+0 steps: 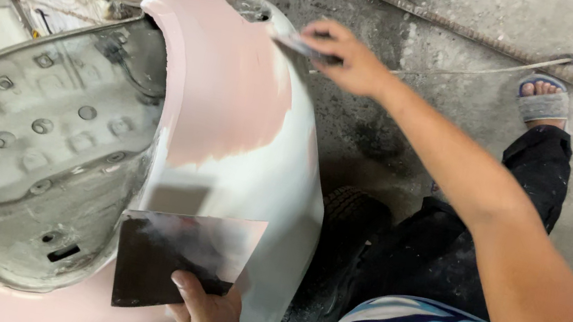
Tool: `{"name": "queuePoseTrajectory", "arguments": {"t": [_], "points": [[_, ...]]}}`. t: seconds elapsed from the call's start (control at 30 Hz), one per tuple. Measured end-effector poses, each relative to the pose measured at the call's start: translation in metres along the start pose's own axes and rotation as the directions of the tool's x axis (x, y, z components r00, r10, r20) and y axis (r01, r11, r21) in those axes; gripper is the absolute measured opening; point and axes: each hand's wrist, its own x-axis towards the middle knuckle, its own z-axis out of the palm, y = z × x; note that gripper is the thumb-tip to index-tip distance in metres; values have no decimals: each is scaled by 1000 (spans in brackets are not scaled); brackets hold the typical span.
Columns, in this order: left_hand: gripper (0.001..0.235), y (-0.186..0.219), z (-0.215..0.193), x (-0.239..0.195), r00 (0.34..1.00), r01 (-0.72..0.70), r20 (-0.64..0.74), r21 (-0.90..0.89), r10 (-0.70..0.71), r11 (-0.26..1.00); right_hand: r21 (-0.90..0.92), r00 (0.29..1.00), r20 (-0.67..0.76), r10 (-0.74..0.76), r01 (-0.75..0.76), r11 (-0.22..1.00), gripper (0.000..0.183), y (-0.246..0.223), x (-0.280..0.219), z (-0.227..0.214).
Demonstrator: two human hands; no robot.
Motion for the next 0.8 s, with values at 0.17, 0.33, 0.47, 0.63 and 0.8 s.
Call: {"name": "queuePoseTrajectory", "arguments": {"t": [0.17, 0.33, 0.47, 0.63, 0.8], "points": [[53, -32, -1, -14, 990, 114, -75, -92, -121, 989, 102, 993, 82, -83, 75, 992, 54, 4, 47, -28], [55, -39, -5, -14, 997, -65, -41, 133, 71, 989, 10, 983, 184, -8, 7, 1000, 50, -2, 9, -1], [56, -44, 7, -9, 997, 57, -53, -103, -62, 993, 122, 993, -25, -119, 121, 985, 74, -17, -69, 61], [59, -43, 6, -4, 701, -659, 346, 648, 624, 381, 141, 996, -81, -34, 45, 989, 90, -37, -119, 124], [58, -42, 20, -10, 991, 61, -70, -500, -111, 864, 202, 997, 61, 50, -62, 977, 71, -69, -130, 99]]}}
